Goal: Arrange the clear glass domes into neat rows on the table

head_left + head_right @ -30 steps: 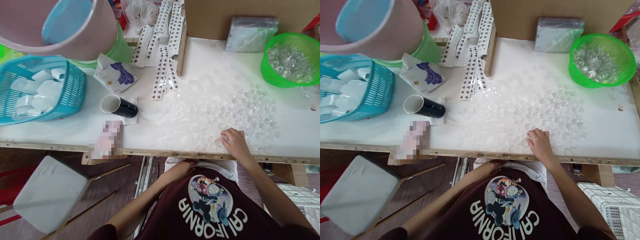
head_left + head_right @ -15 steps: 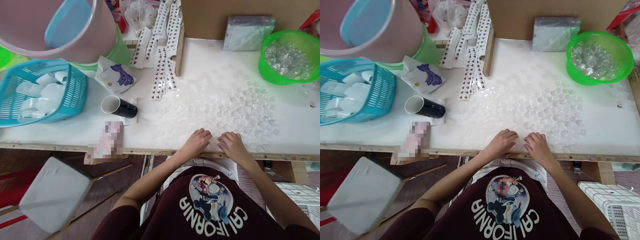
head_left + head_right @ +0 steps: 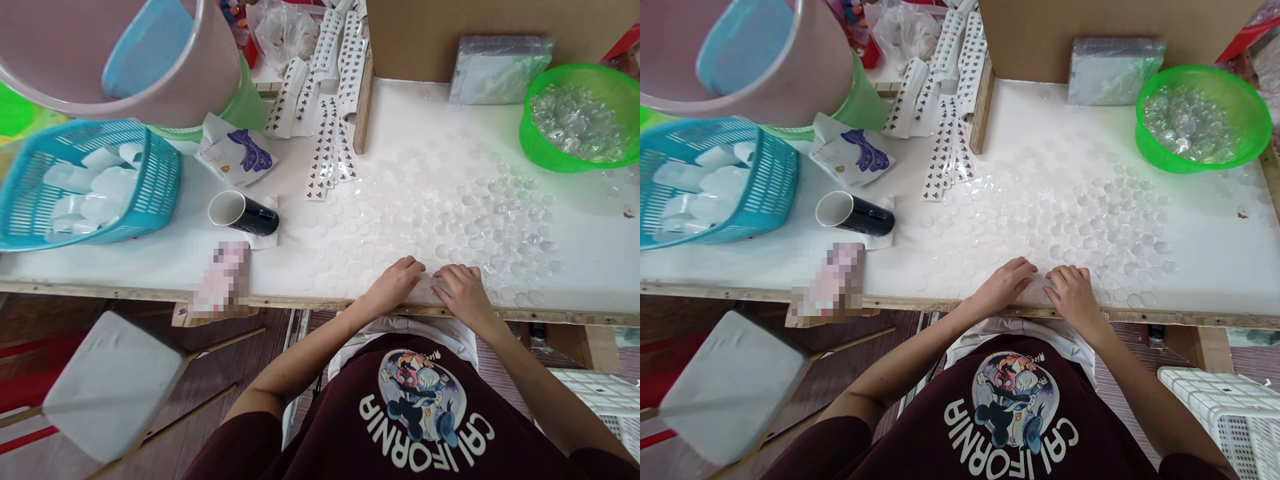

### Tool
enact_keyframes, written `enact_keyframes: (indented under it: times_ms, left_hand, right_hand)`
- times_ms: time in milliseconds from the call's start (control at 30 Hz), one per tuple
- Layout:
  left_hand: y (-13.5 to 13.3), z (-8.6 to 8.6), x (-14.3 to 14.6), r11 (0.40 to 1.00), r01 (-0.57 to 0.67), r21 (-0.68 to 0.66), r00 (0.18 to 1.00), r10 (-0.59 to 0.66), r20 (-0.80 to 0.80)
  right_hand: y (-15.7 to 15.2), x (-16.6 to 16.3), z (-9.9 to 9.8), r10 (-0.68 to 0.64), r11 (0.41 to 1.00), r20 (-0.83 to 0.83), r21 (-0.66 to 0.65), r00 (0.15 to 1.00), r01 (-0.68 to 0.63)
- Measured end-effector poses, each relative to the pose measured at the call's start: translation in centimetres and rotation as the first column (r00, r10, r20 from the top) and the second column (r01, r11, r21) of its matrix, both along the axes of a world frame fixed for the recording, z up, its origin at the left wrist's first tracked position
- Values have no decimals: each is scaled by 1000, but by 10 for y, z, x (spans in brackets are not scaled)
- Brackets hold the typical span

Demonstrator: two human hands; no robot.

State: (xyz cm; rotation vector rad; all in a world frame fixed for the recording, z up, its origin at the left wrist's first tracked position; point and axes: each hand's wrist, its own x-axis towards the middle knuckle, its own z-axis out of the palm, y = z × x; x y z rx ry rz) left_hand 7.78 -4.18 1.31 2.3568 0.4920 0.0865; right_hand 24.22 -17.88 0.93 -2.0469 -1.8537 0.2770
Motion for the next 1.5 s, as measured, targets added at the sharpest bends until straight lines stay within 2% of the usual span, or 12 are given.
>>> enact_keyframes:
  times_ms: [200,333,467,667,900,1133,1367,1500]
  left_hand:
    - [-5,-2,-5,982,5,189,997,-20,77]
    - [-9,-1,-12,960,49,276,993,-76,85]
    - [-12,0,-17,959,70,275,994,-91,65]
    - [-12,-1,-17,955,101,280,994,-108,9]
    - [-10,0,-17,953,117,280,991,-131,29]
    - [-9,1,-20,946,106,308,991,-128,50]
    - [-11,3,-16,927,112,357,993,-120,1]
    - [-14,1,-12,919,148,366,988,-156,-7]
  right_hand:
    - [-4,-1,-3,-39,999,21,-5,999,39]
    - [-2,-2,-6,-75,996,-77,-43,994,72]
    - [0,-1,-8,-110,992,-192,-80,975,96]
    - [-3,4,-4,-126,992,-61,4,990,127]
    - [-3,-3,-4,-68,997,39,-22,997,68]
    - [-3,-4,-5,-62,998,42,14,997,62]
    - [-1,-4,-5,-75,997,64,-22,995,77]
    - [2,-9,-7,-117,993,65,-23,991,119]
